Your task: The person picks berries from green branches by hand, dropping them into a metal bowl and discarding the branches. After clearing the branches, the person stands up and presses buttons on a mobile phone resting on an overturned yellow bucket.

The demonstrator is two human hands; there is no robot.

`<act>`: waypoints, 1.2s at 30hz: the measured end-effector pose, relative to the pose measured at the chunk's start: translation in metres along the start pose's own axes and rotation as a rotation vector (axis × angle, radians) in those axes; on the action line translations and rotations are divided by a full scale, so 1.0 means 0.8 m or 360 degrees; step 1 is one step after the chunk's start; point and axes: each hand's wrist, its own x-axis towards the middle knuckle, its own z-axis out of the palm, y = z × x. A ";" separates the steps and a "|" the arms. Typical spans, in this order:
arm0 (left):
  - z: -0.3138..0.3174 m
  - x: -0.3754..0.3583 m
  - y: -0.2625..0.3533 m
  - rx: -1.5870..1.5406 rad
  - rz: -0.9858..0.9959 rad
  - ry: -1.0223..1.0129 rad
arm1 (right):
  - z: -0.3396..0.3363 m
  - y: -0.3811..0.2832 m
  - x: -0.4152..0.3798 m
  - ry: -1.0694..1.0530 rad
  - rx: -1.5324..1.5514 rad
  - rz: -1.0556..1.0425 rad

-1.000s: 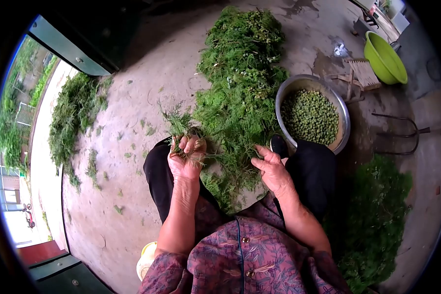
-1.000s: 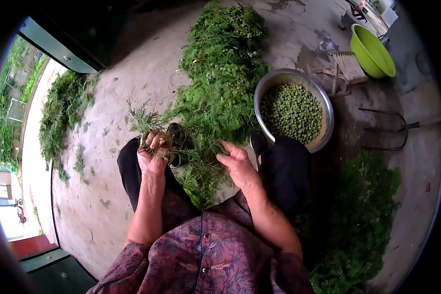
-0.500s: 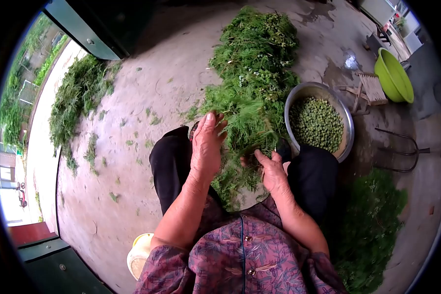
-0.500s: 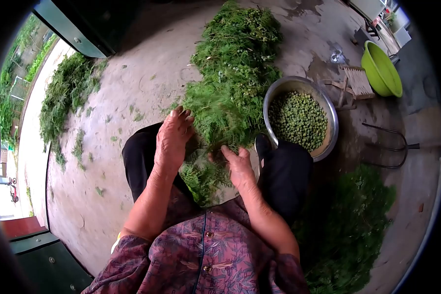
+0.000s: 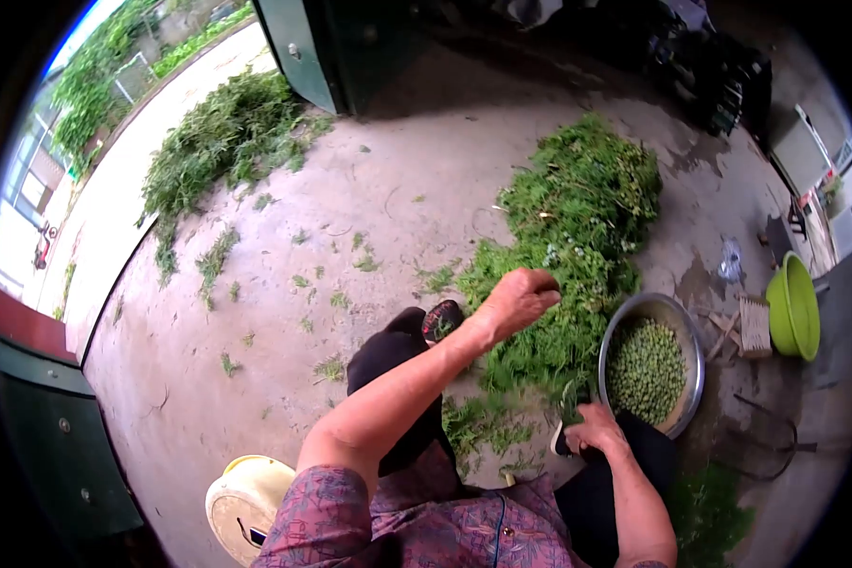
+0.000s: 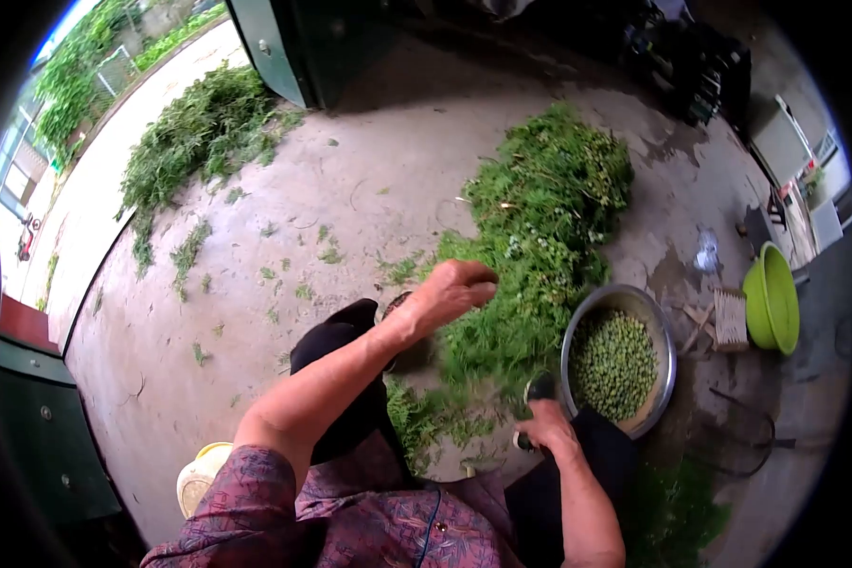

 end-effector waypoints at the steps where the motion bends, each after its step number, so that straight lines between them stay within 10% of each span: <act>1: -0.003 0.005 0.000 -0.0008 0.0043 0.0047 | -0.007 -0.002 0.009 -0.0165 -0.0298 0.0090; 6: -0.007 -0.028 -0.020 0.1041 0.0063 -0.0960 | -0.041 -0.024 0.089 -0.0066 -0.1526 0.0052; 9: 0.024 -0.049 -0.033 0.1217 0.0132 -0.1246 | -0.090 -0.209 0.119 0.0336 -0.1202 -0.0435; 10: 0.030 -0.046 -0.033 0.1222 0.0137 -0.1322 | -0.126 -0.309 0.081 0.0266 -0.0557 -0.1026; 11: 0.054 -0.044 -0.075 0.0997 0.0350 -0.0948 | -0.125 -0.375 0.051 0.0925 0.0069 -0.1978; 13: 0.049 -0.041 -0.098 0.0799 0.0549 -0.0487 | -0.168 -0.434 0.004 0.0621 0.0691 -0.2389; 16: -0.018 0.003 -0.021 0.1209 0.0162 -0.0627 | -0.224 -0.418 -0.003 0.0374 0.1029 -0.2954; 18: -0.041 0.027 0.003 0.1337 -0.0207 -0.0537 | -0.229 -0.332 0.023 0.0874 0.0820 -0.1814; 20: -0.038 0.041 -0.024 0.0009 -0.0084 0.0339 | -0.217 -0.221 0.106 0.0949 0.0771 -0.1063; 25: -0.056 0.061 -0.009 -0.1638 -0.0620 0.0851 | -0.092 0.002 0.237 0.0916 0.1556 0.0118; 36: -0.012 0.102 0.006 -0.1772 -0.0989 0.0871 | -0.080 0.054 0.384 0.0730 0.3071 0.0344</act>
